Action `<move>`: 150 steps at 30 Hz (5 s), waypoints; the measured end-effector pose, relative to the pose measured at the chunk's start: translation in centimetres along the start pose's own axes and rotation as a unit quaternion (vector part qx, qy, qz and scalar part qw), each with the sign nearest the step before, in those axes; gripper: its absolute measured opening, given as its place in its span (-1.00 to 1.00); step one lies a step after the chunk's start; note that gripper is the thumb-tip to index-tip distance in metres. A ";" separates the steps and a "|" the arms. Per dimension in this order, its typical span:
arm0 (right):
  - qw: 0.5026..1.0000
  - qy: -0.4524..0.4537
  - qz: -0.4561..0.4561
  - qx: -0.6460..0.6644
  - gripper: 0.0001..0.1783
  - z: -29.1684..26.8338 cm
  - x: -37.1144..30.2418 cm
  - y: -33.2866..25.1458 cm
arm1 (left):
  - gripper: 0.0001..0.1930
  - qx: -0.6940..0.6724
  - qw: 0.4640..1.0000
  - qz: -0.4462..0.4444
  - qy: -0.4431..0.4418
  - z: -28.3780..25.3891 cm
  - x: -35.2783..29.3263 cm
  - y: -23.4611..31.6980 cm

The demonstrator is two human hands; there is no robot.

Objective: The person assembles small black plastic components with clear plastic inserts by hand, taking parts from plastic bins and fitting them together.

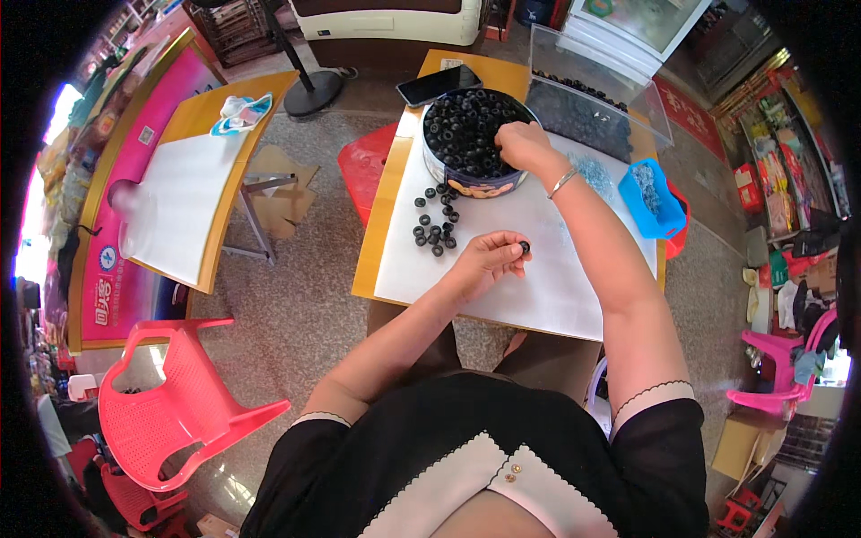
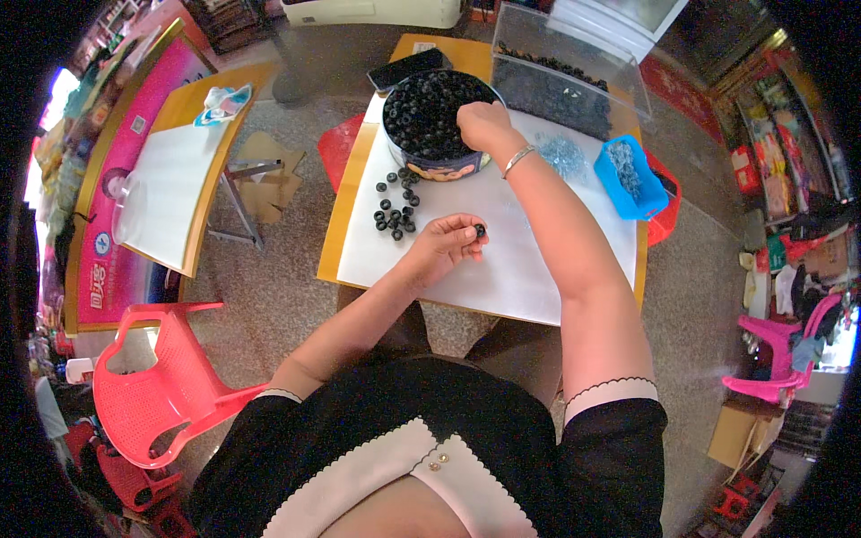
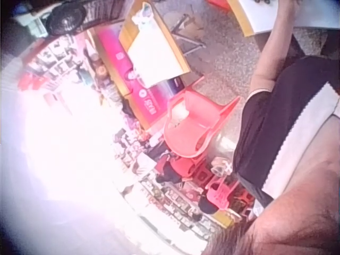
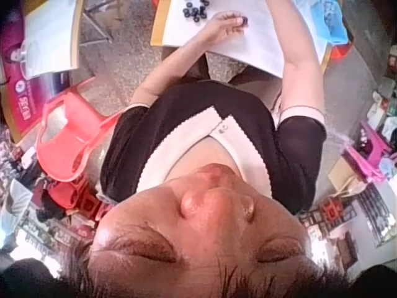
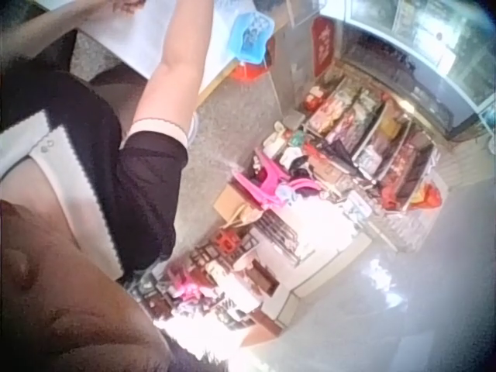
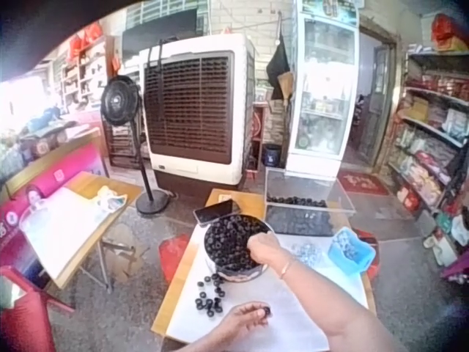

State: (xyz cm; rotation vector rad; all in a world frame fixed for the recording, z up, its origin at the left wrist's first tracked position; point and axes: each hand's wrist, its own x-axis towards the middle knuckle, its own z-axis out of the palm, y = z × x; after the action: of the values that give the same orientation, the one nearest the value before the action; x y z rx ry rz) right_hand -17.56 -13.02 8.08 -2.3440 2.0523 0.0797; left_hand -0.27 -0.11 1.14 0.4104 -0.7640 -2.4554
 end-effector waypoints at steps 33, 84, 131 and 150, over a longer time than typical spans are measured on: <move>0.928 0.241 0.061 0.279 -0.81 5.5 -19.9 -4.5 | -0.84 -0.035 0.997 0.057 0.046 0.1 -0.2 0.0; 0.868 0.311 0.055 0.384 -0.89 1.3 -21.4 -6.9 | -0.76 0.116 0.991 0.059 0.033 0.6 -0.3 -0.7; 0.820 0.138 0.003 0.556 -0.62 2.1 -21.2 -6.0 | -0.80 0.049 0.998 -0.019 -0.021 -0.6 0.0 -0.4; 0.815 0.189 0.000 0.548 -0.70 2.4 -20.4 -6.8 | -0.78 0.039 0.999 -0.009 -0.018 -0.2 -0.1 -0.4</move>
State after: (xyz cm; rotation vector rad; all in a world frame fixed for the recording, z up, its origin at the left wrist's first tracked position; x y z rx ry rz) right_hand -13.59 8.22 6.73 -1.6233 1.4686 -1.2810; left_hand -0.21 0.13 0.76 0.4045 -0.8762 -2.4625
